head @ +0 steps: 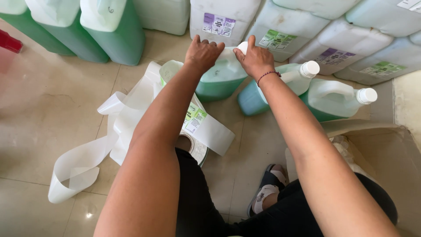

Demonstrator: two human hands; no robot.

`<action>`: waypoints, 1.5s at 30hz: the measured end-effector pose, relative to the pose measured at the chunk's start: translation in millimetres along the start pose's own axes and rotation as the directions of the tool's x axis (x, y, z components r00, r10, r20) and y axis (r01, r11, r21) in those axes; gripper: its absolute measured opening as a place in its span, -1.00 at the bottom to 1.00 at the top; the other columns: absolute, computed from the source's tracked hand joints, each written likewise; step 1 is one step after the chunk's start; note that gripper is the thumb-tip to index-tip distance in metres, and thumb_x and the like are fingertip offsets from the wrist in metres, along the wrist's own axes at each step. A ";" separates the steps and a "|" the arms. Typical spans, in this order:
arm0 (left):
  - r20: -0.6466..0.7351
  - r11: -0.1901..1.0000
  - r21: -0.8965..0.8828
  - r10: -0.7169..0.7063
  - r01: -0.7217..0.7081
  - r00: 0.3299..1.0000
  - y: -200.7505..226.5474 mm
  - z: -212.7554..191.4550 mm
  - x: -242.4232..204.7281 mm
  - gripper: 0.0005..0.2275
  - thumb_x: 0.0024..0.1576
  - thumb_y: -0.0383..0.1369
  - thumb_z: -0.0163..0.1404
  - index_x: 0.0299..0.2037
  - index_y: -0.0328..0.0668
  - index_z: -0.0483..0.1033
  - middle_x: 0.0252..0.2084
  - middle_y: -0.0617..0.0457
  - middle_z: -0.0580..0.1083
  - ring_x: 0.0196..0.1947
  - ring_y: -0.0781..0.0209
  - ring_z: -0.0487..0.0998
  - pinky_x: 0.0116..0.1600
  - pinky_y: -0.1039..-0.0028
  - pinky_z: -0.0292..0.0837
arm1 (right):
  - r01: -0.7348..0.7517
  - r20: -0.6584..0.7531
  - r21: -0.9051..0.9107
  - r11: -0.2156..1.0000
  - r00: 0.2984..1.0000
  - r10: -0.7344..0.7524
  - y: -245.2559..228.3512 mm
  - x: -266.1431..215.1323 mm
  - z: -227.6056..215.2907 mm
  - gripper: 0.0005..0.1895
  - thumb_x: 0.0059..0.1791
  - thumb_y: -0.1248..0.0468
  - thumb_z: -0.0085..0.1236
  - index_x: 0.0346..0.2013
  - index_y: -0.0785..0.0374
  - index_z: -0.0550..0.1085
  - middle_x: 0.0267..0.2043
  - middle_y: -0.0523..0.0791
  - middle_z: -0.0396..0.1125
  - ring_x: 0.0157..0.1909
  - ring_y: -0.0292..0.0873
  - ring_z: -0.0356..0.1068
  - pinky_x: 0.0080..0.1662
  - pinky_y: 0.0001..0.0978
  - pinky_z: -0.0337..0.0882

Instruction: The person removes caps from a box to seal plastic jugs filled with green liquid before peeling labels from a roll and sticking them onto the jugs.

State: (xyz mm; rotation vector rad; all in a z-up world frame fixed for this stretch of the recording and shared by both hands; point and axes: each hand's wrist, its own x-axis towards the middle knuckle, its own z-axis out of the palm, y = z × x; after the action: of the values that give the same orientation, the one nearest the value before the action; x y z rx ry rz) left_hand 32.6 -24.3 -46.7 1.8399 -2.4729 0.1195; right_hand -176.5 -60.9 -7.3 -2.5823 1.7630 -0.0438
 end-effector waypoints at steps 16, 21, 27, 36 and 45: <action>0.025 0.979 -0.085 -0.185 0.186 0.982 19.8 0.2 -4.6 -0.79 0.19 -0.44 -0.02 0.00 -0.05 0.34 0.00 0.02 0.49 0.10 -0.02 0.49 0.18 0.12 0.24 | -0.018 0.053 -0.037 0.999 0.998 0.020 -1.9 18.2 -6.4 -0.36 0.07 -0.31 -0.07 -0.11 0.24 0.46 -0.25 0.08 0.51 -0.13 0.14 0.51 -0.12 0.00 0.47; 0.071 0.965 -0.151 -0.206 0.214 0.976 21.3 -12.1 -7.9 -0.75 0.18 -0.47 0.01 0.03 -0.07 0.33 0.05 0.04 0.47 0.15 0.01 0.47 0.11 0.10 0.31 | -0.086 0.043 0.021 0.996 0.995 0.085 -4.1 17.6 -4.2 -0.32 0.05 -0.30 -0.06 -0.06 0.31 0.40 -0.19 0.14 0.49 -0.10 0.18 0.50 -0.07 0.01 0.46; 0.135 0.947 -0.258 -0.160 0.191 0.978 5.4 -34.5 -36.3 -0.41 0.05 -0.37 0.17 0.29 -0.04 0.15 0.21 -0.03 0.34 0.21 -0.05 0.38 0.14 -0.02 0.27 | -0.131 0.033 0.588 0.798 0.990 0.139 12.1 -8.9 -5.2 -0.27 0.08 -0.33 -0.05 -0.05 0.37 0.26 -0.30 0.04 0.43 -0.41 0.05 0.47 -0.42 -0.12 0.46; 0.264 0.933 0.036 -0.354 0.357 0.897 -47.1 -47.9 -111.9 -0.62 0.12 -0.45 0.08 0.18 -0.08 0.45 0.26 -0.02 0.34 0.25 -0.01 0.40 0.23 0.04 0.29 | -0.205 0.242 0.933 0.295 0.965 -0.096 -8.5 -61.5 116.9 -0.56 0.08 -0.02 0.15 -0.39 0.33 0.42 -0.55 -0.13 0.28 -0.65 -0.21 0.32 -0.57 -0.35 0.36; 0.468 0.912 -0.020 -0.353 0.410 0.810 -13.7 -81.3 -214.7 -0.61 0.16 -0.21 0.13 0.22 0.16 0.48 0.29 0.02 0.35 0.28 0.00 0.37 0.29 0.00 0.24 | 0.060 0.191 0.688 0.723 0.946 -0.260 -61.4 -131.0 241.9 -0.53 -0.11 0.12 0.36 0.00 0.30 0.51 -0.18 -0.01 0.47 -0.13 0.01 0.47 -0.09 -0.14 0.43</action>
State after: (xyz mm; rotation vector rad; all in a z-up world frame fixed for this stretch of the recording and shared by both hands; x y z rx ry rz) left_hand 107.3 184.2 14.8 2.4965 -2.2095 -0.5319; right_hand -159.5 82.5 -249.4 -2.0569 1.1204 -0.2634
